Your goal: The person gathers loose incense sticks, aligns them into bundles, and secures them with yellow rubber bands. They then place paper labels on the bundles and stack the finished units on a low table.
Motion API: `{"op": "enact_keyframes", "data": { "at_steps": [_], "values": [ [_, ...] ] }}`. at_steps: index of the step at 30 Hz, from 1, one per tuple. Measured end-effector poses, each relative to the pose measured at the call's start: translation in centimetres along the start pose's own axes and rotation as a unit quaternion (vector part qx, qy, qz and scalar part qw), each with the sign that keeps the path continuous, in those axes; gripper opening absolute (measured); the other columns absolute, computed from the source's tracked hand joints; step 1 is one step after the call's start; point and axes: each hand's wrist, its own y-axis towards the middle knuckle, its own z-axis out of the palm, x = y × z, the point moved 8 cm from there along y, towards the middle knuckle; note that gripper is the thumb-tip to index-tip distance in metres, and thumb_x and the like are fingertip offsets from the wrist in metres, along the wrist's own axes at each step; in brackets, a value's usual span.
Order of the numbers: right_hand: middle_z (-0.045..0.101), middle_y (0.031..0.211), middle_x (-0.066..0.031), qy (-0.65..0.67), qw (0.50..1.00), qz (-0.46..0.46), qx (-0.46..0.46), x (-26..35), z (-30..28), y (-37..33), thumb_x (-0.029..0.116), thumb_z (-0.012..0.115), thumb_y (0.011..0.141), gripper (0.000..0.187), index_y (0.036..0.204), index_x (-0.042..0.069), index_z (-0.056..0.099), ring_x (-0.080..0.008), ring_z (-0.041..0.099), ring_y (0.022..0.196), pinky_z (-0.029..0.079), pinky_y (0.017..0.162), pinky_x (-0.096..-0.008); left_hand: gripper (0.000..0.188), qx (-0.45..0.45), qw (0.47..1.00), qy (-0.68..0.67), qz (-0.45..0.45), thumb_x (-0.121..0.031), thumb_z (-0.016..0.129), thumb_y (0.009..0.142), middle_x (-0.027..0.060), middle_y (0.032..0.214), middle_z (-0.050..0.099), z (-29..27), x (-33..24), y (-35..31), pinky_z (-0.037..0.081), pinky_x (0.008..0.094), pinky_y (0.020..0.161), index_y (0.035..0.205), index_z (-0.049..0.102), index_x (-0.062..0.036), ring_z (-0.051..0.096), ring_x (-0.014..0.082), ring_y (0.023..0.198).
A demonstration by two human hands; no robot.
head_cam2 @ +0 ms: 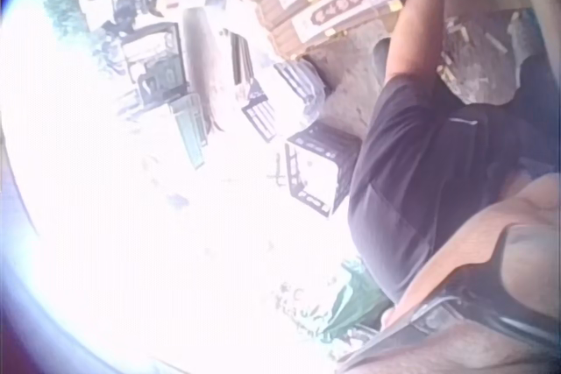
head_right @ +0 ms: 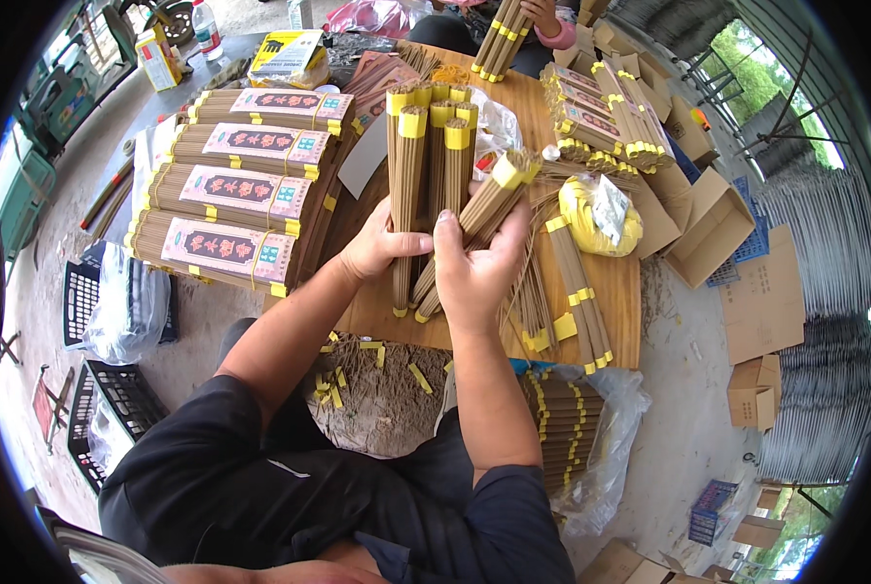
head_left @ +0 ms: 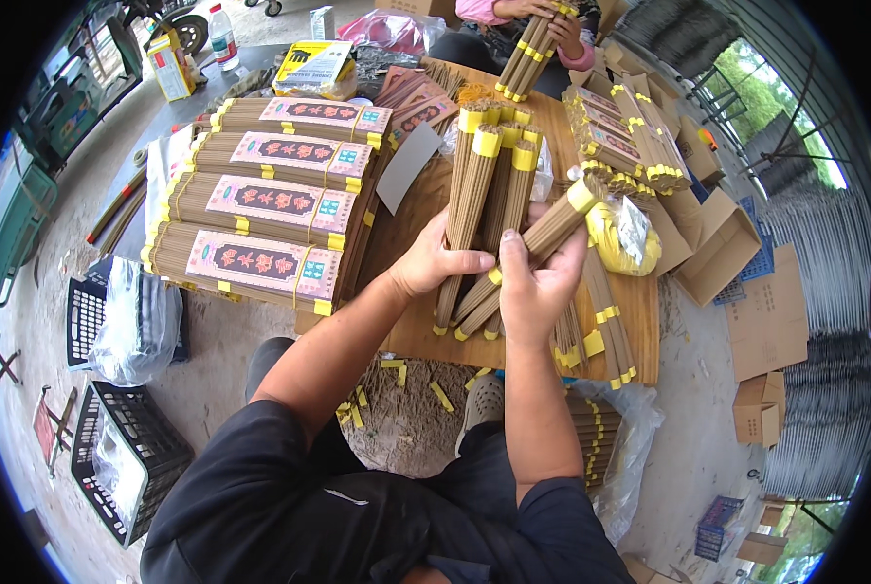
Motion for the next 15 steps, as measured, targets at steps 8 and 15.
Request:
{"op": "enact_keyframes", "data": {
  "at_steps": [8, 15],
  "values": [
    [0.065, 0.105, -0.0086, -0.029, 0.997, 0.065, 0.013, -1.3, -0.3, 0.2, 0.002, 0.061, 0.095, 0.03, 0.123, -0.005, 0.05, -0.009, 0.057, 0.076, 0.049, 0.067, -0.0255, 0.064, -0.111, 0.991, 0.066, 0.023, -0.01, 0.083, 0.075, 0.0094, 0.122, 0.069, -0.8, -0.1, 0.7, 0.052, 0.0372, 0.102, 0.132, 0.056, -0.0018, 0.066, 0.0193, 0.111],
    [0.068, 0.111, -0.0136, -0.078, 0.994, 0.048, 0.06, -0.4, -0.2, 0.9, 0.003, 0.062, 0.095, 0.035, 0.126, -0.007, 0.048, -0.0157, 0.066, 0.095, 0.054, 0.085, -0.0289, 0.062, -0.168, 0.983, 0.076, 0.027, -0.01, 0.089, 0.073, 0.0085, 0.115, 0.07, -2.2, 0.2, 0.8, 0.054, 0.0345, 0.096, 0.126, 0.057, -0.0022, 0.067, 0.0178, 0.104]
  ]
}}
